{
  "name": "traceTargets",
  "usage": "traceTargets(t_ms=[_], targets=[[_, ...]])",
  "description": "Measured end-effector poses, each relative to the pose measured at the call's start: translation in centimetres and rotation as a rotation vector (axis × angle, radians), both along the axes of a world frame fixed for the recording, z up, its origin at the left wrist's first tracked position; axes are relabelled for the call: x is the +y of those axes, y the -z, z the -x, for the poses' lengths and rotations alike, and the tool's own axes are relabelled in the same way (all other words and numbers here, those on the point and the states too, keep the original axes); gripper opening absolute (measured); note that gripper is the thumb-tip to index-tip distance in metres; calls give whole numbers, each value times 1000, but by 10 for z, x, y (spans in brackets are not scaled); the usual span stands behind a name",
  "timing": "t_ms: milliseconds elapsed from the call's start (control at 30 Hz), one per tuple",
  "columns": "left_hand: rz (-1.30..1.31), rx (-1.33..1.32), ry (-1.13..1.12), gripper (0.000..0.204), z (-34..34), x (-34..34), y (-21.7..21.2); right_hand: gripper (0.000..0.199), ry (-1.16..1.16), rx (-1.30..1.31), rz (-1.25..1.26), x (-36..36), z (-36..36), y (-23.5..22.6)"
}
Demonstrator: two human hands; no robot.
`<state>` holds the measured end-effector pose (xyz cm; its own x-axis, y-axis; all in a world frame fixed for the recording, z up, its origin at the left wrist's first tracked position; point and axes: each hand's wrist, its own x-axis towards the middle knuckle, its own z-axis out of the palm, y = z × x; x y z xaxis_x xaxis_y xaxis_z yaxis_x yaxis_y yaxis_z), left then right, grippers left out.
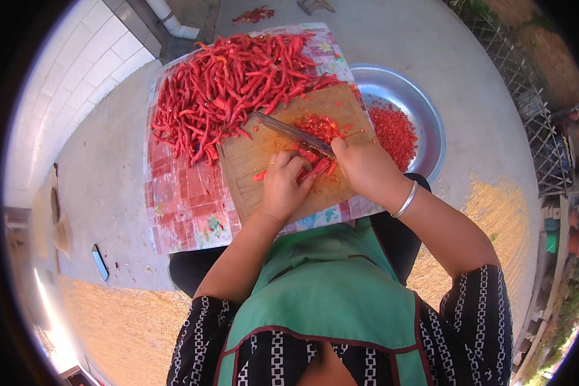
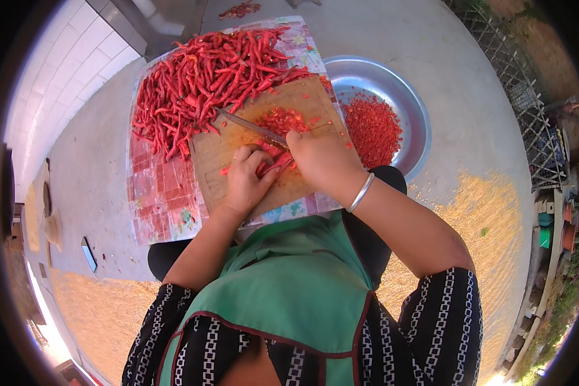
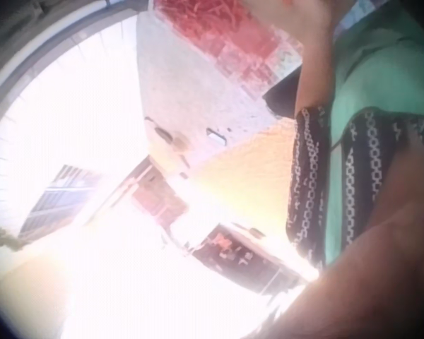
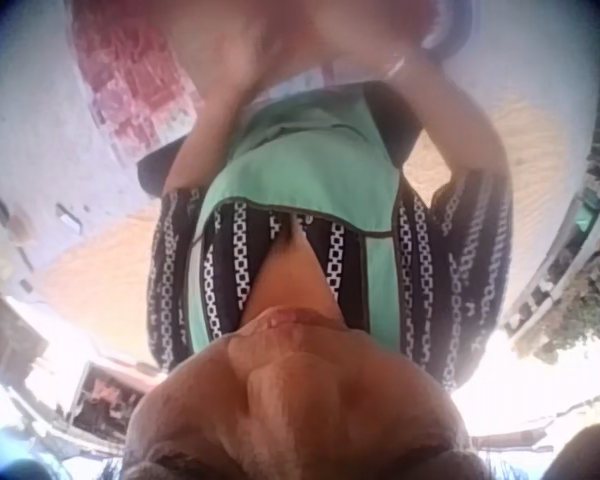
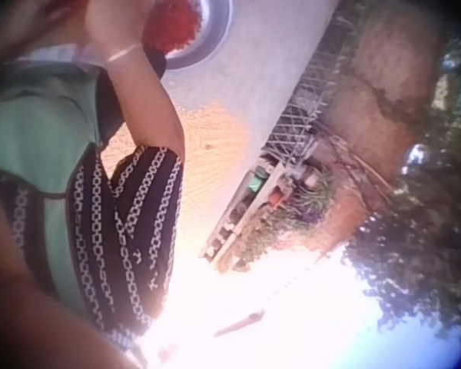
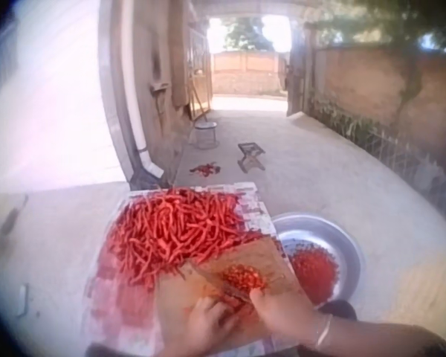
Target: The person chops red peppers on a wooden board using a knife and gathers them by hand into a metal bowl.
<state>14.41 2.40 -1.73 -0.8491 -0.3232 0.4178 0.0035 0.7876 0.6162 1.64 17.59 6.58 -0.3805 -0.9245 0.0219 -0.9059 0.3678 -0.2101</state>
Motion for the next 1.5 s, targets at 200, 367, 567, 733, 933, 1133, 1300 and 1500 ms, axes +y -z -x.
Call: traceTargets(t_ms=[200, 367, 567, 733, 933, 1133, 1300, 1500], targets=[[-102, -53, -56, 21, 2, 4, -3, 13, -67, 81, 10, 23, -21, -35], [-63, -29, -18, 21, 4, 4, 1, 14, -12, 16, -98, 30, -24, -42], [-61, -34, 29, 22, 2, 4, -6, 15, -42, 94, 44, -3, -6, 24], [-12, -9, 24, 21, -3, 3, -2, 12, 123, 7, 17, 3, -2, 18], [-14, -30, -3, 18, -5, 4, 2, 15, -70, 71, -50, 18, -22, -37], [6, 0, 16, 17, -2, 8, 1, 12, -47, 89, -76, -9, -16, 2], [-6, -30, -2, 18, -6, 6, 0, 12, 28, -27, -49, -6, -14, 4], [19, -33, -35, 18, -8, 7, 1, 12, -44, -38, -217, 2, -20, -45]])
